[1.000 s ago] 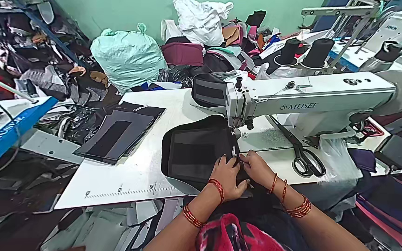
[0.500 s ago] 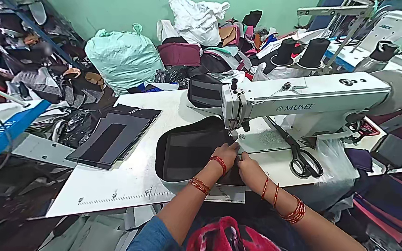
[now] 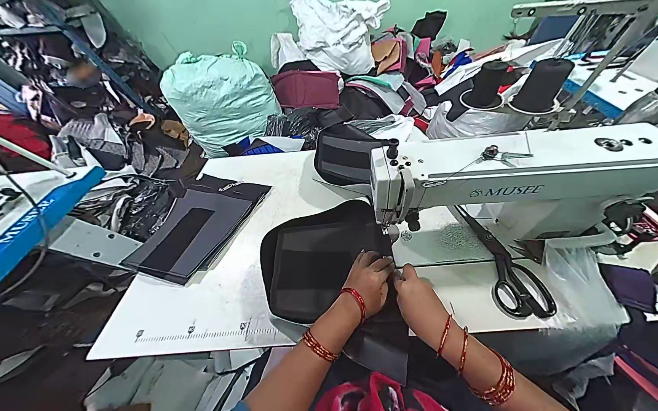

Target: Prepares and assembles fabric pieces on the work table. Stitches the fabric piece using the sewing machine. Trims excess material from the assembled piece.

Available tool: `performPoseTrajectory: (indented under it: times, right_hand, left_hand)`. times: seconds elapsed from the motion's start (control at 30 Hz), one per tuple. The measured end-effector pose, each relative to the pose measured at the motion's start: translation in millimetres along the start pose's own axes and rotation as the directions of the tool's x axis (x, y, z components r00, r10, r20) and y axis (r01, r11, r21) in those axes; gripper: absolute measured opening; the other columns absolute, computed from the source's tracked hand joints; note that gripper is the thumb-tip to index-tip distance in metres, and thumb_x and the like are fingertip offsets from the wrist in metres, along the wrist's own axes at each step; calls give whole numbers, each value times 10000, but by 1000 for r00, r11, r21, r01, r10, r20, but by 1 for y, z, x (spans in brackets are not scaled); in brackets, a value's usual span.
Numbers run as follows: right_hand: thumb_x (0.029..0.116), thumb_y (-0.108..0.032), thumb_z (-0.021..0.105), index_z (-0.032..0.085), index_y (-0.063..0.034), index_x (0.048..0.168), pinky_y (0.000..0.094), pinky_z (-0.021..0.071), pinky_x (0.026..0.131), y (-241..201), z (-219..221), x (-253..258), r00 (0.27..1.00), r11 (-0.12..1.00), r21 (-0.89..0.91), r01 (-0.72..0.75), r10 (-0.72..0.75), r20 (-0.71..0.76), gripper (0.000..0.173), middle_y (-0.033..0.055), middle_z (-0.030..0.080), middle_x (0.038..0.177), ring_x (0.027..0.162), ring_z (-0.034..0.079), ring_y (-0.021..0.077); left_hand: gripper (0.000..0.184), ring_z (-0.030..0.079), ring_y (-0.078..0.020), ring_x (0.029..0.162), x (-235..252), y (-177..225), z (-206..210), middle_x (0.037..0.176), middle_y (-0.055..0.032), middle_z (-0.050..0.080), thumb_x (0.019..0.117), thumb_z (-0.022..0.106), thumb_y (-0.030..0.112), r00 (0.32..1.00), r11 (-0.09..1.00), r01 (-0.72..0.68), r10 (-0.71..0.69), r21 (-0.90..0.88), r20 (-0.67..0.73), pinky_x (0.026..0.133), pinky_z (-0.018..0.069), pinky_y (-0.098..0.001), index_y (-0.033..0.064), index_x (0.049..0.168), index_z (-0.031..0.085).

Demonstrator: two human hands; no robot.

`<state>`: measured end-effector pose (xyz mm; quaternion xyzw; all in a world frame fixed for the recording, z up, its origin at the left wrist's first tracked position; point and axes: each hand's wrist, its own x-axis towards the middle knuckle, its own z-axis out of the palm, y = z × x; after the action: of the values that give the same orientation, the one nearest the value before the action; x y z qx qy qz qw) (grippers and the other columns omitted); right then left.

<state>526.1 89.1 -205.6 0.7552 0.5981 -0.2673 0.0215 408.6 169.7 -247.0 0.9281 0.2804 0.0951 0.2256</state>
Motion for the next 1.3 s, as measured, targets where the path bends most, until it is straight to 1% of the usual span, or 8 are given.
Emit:
performPoseTrajectory:
  times: [0.2,0.3,0.43,0.6,0.77,0.9,1.07,1.3]
  right_hand:
    - [1023,31,431,609,106,1284,388,564,895,-1,-5,14,999,1000,17,-15,15,-31,325,291,511,1352,1039,683,345]
    - [1030,13,421,611,91,1297,415,568,880,0,-6,26,994,999,44,-16,21,-109,336,292,533,1336,1013,692,357]
    - [1030,-5,443,614,73,1313,415,535,969,1,-15,40,995,994,109,-14,25,-97,340,286,511,1378,1134,648,364]
    - [1019,-15,470,562,46,1400,452,506,1024,1,-27,57,998,989,141,-45,52,-46,396,283,475,1460,1236,599,382]
    - [1030,-30,467,574,43,1385,470,495,1034,0,-34,65,996,987,139,-85,89,-24,379,284,506,1425,1248,590,386]
    - [1038,-50,451,616,41,1349,462,482,1039,13,-27,64,988,966,260,3,36,-148,363,279,572,1345,1222,597,378]
    - [1012,-61,540,524,6,1472,351,501,903,40,-12,44,969,882,460,102,16,-245,465,199,690,1113,953,639,243]
    - [964,-47,559,551,21,1442,317,514,807,45,5,18,961,852,513,106,44,-272,483,158,703,1071,845,634,180]
  left_hand:
    - [353,553,-408,1353,12,-11,-1,1351,-133,681,905,573,-3,997,999,-48,49,15,-53,1182,335,-590,-1,1216,740]
    - [410,451,-388,1441,24,-13,-16,1473,-142,586,936,549,14,995,1000,23,-25,15,92,1237,241,-545,8,1327,674]
    - [346,554,-425,1305,39,-25,-18,1346,-239,629,933,560,21,1000,1000,-24,24,19,2,1140,406,-511,5,1233,731]
    - [366,490,-413,1382,56,-32,-28,1380,-235,605,966,528,34,995,999,19,-23,45,92,1177,363,-500,16,1290,698]
    - [300,525,-403,1369,63,-40,-32,1356,-214,640,973,523,17,996,1000,-12,10,21,90,1090,451,-541,-17,1189,727]
    - [316,538,-396,1352,63,-40,-35,1347,-209,642,963,512,13,995,999,-26,23,35,98,1074,464,-534,-15,1197,722]
    - [332,479,-338,1415,35,-15,-40,1477,-207,543,1023,497,90,978,976,172,-153,-135,144,1220,312,-465,-9,1269,697]
    - [556,236,-333,1564,-11,22,-19,1625,-134,394,1047,532,434,932,947,320,-308,-31,190,1246,45,-642,181,1541,487]
